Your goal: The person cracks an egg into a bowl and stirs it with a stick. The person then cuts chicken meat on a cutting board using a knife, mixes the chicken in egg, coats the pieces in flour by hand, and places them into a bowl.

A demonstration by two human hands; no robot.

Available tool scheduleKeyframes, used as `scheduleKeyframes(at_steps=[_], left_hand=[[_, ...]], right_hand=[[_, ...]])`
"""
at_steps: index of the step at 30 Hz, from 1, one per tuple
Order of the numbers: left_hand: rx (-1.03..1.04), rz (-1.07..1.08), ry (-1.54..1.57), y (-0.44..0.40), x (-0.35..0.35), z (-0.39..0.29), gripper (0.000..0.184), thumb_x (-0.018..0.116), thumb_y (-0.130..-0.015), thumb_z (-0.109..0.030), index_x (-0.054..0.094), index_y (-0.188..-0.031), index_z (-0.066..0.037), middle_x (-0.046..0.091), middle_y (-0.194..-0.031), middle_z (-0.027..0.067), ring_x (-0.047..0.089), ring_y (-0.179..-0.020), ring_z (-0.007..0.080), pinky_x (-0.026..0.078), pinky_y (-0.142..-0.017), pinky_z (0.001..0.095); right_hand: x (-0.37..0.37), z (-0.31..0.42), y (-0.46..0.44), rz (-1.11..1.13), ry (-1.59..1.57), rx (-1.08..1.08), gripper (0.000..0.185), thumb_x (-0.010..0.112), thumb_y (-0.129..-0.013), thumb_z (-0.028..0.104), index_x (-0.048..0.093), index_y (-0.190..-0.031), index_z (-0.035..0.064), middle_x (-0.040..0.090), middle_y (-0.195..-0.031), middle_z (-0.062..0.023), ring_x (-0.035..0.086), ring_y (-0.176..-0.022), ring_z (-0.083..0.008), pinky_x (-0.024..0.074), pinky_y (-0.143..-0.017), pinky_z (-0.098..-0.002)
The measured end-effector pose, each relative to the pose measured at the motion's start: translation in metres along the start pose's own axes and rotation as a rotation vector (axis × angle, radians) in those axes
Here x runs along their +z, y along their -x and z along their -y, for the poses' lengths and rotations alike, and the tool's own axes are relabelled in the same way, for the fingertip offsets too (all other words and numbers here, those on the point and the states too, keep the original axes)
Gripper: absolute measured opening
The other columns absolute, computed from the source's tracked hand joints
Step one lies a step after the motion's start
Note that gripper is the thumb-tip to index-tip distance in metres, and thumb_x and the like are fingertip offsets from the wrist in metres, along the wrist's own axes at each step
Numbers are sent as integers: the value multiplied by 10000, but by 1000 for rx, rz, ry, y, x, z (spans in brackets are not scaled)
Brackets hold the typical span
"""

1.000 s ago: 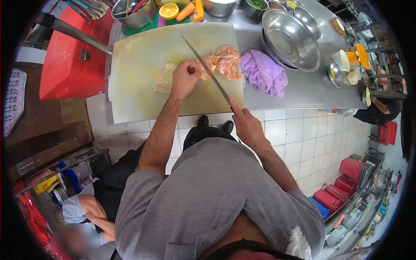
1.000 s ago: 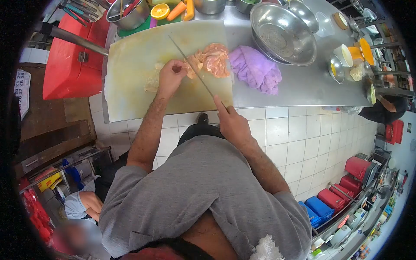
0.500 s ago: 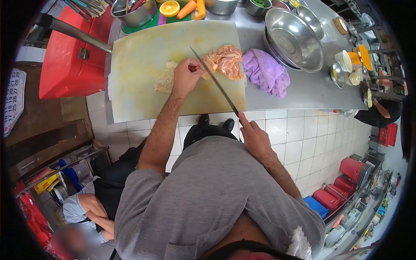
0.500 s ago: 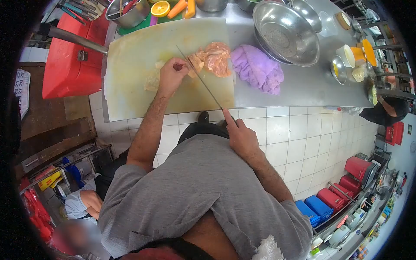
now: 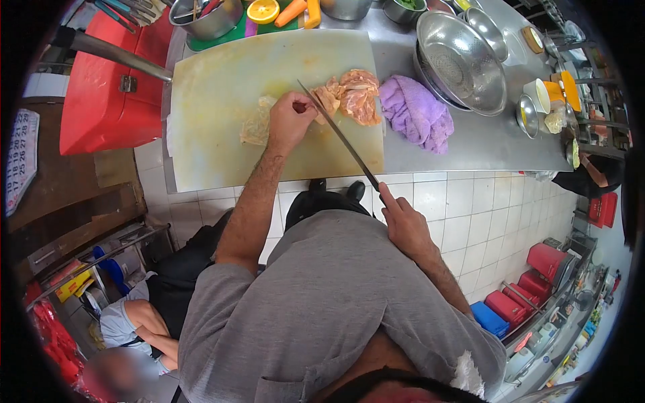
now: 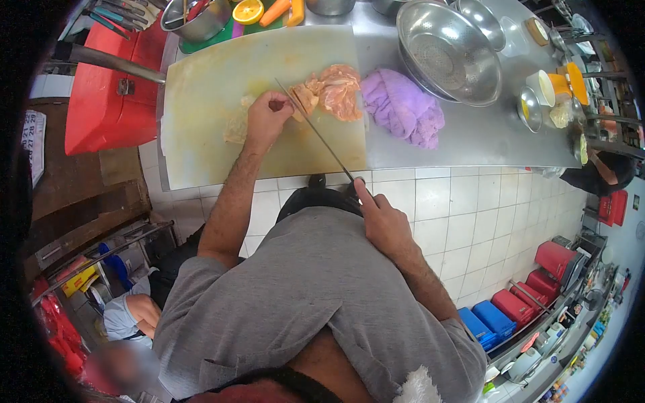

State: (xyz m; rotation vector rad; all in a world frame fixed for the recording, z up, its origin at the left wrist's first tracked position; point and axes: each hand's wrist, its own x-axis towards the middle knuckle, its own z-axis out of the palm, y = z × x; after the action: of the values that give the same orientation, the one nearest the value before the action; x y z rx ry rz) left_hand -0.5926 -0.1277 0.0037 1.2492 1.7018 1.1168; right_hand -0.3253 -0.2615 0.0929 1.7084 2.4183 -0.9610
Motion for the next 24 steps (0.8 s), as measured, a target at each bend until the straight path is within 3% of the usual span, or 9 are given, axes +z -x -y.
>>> scheduleKeyframes(at_steps=[9,16,18,22,24], left_hand=[[44,-5,-85,3,2,-9,188,662,-675,-71,590,-825,17,620,-736,81,594,-660,148,492,-626,276],[61,43,-110,-4,2,5,226,676,-669,-95,589,-842,22,618,-748,85,598,-677,161,490,-642,289],[31,62,-38,-6,2,7,264,683,-683,-148,583,-846,35,619,-757,99,600,-685,173,488,-645,299],[1,90,-10,-17,-1,-6,300,659,-749,-162,576,-954,41,611,-850,89,581,-787,143,469,-696,252],[-44,288,-67,-24,-3,-21,366,672,-737,-224,577,-953,56,606,-840,95,583,-794,162,472,-705,278]], right_hand=[[22,-6,-28,-12,33,5,579,477,-822,57,308,-1360,188,530,-865,-156,583,-647,-343,494,-560,-435],[18,5,-71,-43,15,-16,570,495,-830,81,313,-1360,184,558,-931,-181,597,-709,-351,496,-612,-435],[18,-8,-74,-225,-275,-247,550,532,-828,86,356,-1342,175,578,-925,-189,599,-718,-336,490,-622,-411],[-8,-13,-60,-307,-366,-252,528,559,-821,73,405,-1316,175,590,-886,-190,594,-737,-326,480,-637,-406],[-23,-21,-58,-399,-324,-200,541,578,-796,42,433,-1299,181,591,-847,-189,593,-751,-324,478,-636,-410]])
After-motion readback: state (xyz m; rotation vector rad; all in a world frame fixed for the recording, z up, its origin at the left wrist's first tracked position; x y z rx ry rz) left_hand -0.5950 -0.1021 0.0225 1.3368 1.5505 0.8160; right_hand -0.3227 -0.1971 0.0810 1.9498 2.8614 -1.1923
